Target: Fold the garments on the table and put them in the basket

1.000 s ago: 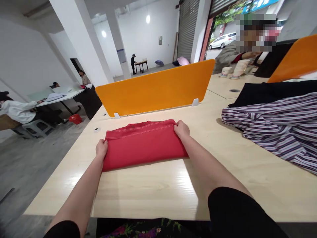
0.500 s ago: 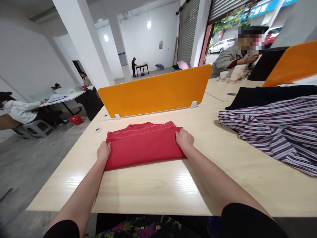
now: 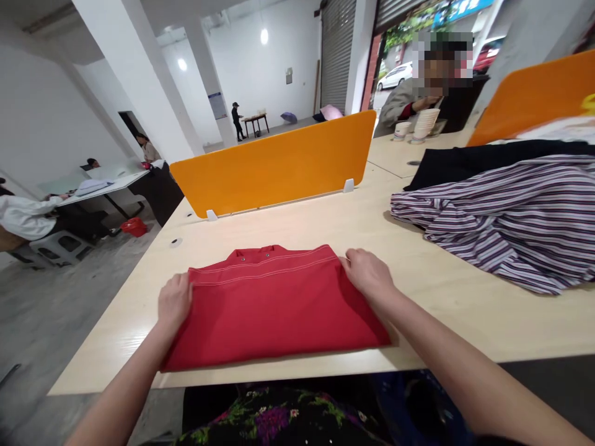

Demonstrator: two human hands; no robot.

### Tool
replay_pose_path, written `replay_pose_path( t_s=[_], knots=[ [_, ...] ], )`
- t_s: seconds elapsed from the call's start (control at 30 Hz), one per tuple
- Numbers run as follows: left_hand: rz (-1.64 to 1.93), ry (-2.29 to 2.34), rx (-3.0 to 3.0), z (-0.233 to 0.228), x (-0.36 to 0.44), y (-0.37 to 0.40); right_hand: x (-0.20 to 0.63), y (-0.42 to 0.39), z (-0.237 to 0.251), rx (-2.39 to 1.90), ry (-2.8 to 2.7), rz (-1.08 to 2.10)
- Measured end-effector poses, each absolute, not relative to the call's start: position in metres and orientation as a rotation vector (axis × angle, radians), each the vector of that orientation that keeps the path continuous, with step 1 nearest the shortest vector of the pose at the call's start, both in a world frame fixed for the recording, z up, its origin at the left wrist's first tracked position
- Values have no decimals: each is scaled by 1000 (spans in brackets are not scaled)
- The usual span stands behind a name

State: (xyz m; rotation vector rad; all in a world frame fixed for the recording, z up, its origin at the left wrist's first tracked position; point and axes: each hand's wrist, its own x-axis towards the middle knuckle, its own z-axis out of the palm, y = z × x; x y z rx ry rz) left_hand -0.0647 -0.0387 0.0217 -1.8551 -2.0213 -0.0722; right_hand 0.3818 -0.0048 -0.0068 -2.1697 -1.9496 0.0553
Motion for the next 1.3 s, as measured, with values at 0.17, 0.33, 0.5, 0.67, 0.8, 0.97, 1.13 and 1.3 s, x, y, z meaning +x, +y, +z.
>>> replay_pose_path(
  t_s=[0.17,0.33,0.5,0.67,0.8,0.97,1.13,1.3],
  knots=[
    [-320,-1893,-2315,19,4,15,346,50,-14,-1759,-2101,101],
    [-459,-1889,-2334,-12,22,28,353,64,-39,-1531,-2093,160],
    [-610,-1856,-2346,-16,13,27,366,65,-38,-1396,-1949,310],
    [-623,-1789,-2131,-14,20,31,354,62,-36,-1497,-1792,213],
    [-435,-1805,-2173,-20,25,40,344,59,-38,-1817,-1833,84],
    [-277,-1826,-2180,-20,28,43,347,51,-28,-1883,-1775,25],
    [-277,-1856,-2031,-18,28,42,356,39,-13,-2011,-1688,271],
    [-292,-1788,-2005,-5,32,38,349,31,-15,-2019,-1774,257]
  ],
)
